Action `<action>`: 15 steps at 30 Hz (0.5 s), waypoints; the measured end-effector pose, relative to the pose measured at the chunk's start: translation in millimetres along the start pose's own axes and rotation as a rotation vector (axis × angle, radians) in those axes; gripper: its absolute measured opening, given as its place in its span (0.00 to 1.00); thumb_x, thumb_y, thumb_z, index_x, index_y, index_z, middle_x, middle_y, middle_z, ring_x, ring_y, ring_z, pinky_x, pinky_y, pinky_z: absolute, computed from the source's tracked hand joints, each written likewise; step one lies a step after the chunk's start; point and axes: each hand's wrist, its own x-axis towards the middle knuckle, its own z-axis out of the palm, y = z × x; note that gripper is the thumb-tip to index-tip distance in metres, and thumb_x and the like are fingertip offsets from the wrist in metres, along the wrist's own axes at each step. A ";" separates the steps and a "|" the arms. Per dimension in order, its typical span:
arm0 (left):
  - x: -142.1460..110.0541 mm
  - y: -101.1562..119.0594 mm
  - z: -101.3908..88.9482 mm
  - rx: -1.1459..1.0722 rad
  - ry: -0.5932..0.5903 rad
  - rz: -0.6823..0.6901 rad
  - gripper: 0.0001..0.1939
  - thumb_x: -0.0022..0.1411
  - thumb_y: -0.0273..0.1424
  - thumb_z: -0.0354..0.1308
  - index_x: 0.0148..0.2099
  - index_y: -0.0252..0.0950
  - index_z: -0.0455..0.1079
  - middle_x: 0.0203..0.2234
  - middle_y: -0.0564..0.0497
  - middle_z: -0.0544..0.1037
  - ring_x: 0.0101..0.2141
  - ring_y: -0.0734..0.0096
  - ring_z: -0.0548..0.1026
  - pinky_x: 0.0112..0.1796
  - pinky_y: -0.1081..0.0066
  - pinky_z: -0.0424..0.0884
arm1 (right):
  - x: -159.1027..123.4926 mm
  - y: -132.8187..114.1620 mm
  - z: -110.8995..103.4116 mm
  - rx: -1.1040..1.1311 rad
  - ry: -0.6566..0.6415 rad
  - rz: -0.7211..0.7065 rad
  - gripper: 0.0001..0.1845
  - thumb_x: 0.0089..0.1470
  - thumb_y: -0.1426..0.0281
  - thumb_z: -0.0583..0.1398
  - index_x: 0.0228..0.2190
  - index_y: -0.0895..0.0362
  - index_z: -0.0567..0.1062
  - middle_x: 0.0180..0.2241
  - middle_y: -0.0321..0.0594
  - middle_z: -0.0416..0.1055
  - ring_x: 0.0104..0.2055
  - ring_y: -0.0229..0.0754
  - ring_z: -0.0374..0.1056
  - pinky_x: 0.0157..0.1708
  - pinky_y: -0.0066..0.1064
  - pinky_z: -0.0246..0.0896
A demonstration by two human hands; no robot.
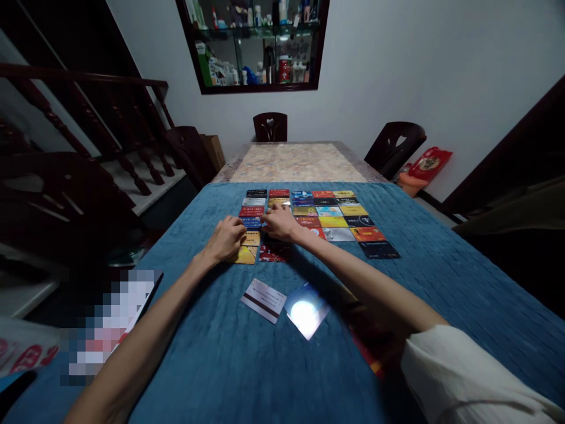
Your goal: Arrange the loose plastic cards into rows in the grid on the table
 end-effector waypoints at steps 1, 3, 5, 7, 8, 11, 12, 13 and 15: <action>-3.0 4.0 -1.4 -0.012 -0.005 0.020 0.09 0.63 0.27 0.54 0.38 0.34 0.77 0.44 0.42 0.76 0.46 0.55 0.69 0.47 0.55 0.67 | -4.5 0.7 -0.9 0.000 0.005 -0.009 0.18 0.62 0.64 0.55 0.50 0.54 0.76 0.53 0.48 0.73 0.58 0.57 0.55 0.50 0.46 0.53; -9.5 11.4 -4.1 -0.032 -0.020 0.062 0.09 0.63 0.26 0.54 0.37 0.35 0.77 0.42 0.43 0.76 0.45 0.57 0.69 0.46 0.56 0.67 | -14.4 1.2 -2.4 -0.001 0.021 -0.031 0.16 0.62 0.65 0.55 0.48 0.54 0.77 0.52 0.49 0.73 0.58 0.57 0.54 0.49 0.45 0.52; -17.2 18.5 -7.4 -0.045 -0.034 0.101 0.09 0.63 0.24 0.54 0.37 0.35 0.77 0.41 0.44 0.76 0.45 0.58 0.69 0.46 0.58 0.67 | -25.6 0.1 -3.3 0.001 0.041 -0.055 0.15 0.62 0.66 0.54 0.45 0.55 0.77 0.50 0.49 0.74 0.57 0.56 0.55 0.48 0.44 0.51; -25.8 25.5 -11.5 -0.068 -0.039 0.135 0.10 0.63 0.23 0.53 0.38 0.36 0.77 0.41 0.45 0.77 0.45 0.59 0.69 0.46 0.59 0.67 | -37.7 -2.7 -3.3 0.010 0.054 -0.081 0.15 0.63 0.67 0.54 0.43 0.55 0.78 0.48 0.48 0.75 0.56 0.56 0.55 0.48 0.44 0.50; -30.3 29.0 -13.7 -0.087 -0.043 0.153 0.10 0.64 0.23 0.53 0.38 0.36 0.77 0.40 0.45 0.77 0.44 0.59 0.69 0.46 0.59 0.67 | -44.1 -4.6 -3.0 0.015 0.059 -0.095 0.15 0.63 0.67 0.53 0.43 0.55 0.78 0.48 0.48 0.75 0.55 0.56 0.56 0.48 0.44 0.50; -43.8 39.6 -20.4 -0.153 -0.071 0.208 0.11 0.66 0.26 0.52 0.37 0.36 0.76 0.38 0.45 0.78 0.44 0.60 0.69 0.46 0.59 0.68 | -64.1 -11.6 -1.0 0.032 0.069 -0.152 0.15 0.63 0.66 0.53 0.44 0.56 0.78 0.47 0.49 0.75 0.55 0.55 0.56 0.48 0.44 0.49; -48.1 43.0 -22.3 -0.176 -0.078 0.216 0.11 0.67 0.26 0.52 0.37 0.37 0.77 0.38 0.46 0.78 0.45 0.60 0.69 0.47 0.59 0.68 | -70.8 -14.1 0.0 0.039 0.074 -0.169 0.16 0.64 0.66 0.53 0.44 0.56 0.78 0.47 0.49 0.76 0.55 0.55 0.56 0.48 0.44 0.49; -52.2 46.2 -24.0 -0.200 -0.082 0.219 0.11 0.67 0.27 0.52 0.38 0.37 0.77 0.38 0.46 0.78 0.45 0.60 0.69 0.48 0.59 0.69 | -77.5 -16.5 1.0 0.047 0.081 -0.186 0.16 0.64 0.65 0.53 0.45 0.56 0.78 0.47 0.49 0.76 0.55 0.55 0.56 0.48 0.44 0.49; -60.0 51.8 -26.8 -0.242 -0.089 0.217 0.11 0.67 0.28 0.52 0.41 0.38 0.77 0.39 0.46 0.79 0.46 0.61 0.70 0.50 0.59 0.69 | -90.5 -21.2 2.8 0.062 0.095 -0.215 0.16 0.64 0.65 0.53 0.46 0.55 0.77 0.46 0.48 0.76 0.54 0.54 0.56 0.49 0.45 0.48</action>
